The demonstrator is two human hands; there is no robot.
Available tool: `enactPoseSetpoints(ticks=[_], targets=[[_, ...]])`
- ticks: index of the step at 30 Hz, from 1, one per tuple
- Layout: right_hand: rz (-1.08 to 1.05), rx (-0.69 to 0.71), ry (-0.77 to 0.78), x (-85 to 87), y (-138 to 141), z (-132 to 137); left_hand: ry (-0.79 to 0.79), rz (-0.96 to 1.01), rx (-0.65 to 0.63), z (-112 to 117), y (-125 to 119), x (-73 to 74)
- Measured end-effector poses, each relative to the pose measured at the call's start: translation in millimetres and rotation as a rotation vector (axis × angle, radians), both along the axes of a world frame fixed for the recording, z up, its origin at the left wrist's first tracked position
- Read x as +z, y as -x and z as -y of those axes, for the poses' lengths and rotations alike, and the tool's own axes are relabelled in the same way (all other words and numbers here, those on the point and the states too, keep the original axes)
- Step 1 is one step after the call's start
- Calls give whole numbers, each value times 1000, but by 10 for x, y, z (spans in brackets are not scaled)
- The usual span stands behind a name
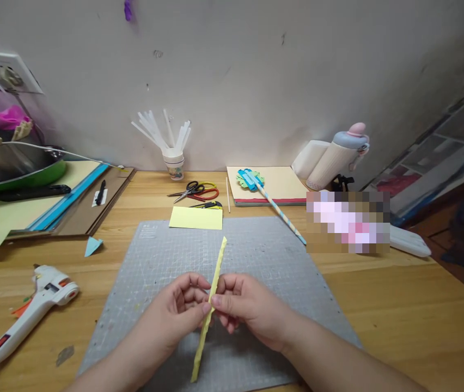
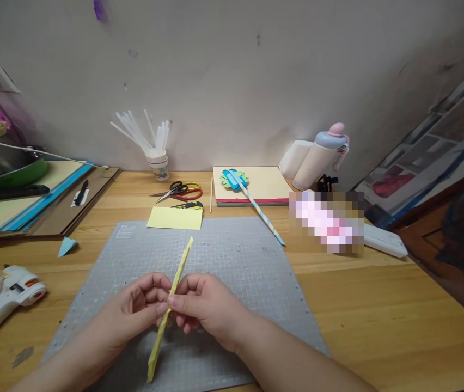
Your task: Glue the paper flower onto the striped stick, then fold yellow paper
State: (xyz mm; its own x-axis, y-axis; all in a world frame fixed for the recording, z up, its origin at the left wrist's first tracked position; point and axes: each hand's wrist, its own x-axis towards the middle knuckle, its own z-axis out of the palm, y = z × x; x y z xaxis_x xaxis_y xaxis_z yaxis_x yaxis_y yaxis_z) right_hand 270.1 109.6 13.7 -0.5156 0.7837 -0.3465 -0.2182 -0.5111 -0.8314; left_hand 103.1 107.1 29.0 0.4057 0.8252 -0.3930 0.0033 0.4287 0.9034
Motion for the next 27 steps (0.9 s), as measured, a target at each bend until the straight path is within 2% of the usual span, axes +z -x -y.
enactPoseSetpoints(ticks=[5,12,15,27], targets=[[22,-28,-14,-3,28,32,-26,42,32,-6,-7,-72],[-66,-27,-72,28,32,26,91,211,39,25,-31,102],[-61,-40,-71,24,45,31,140,266,40,35,-41,127],[-53,-69,-75,-1,66,46,63,213,52,31,-6,14]])
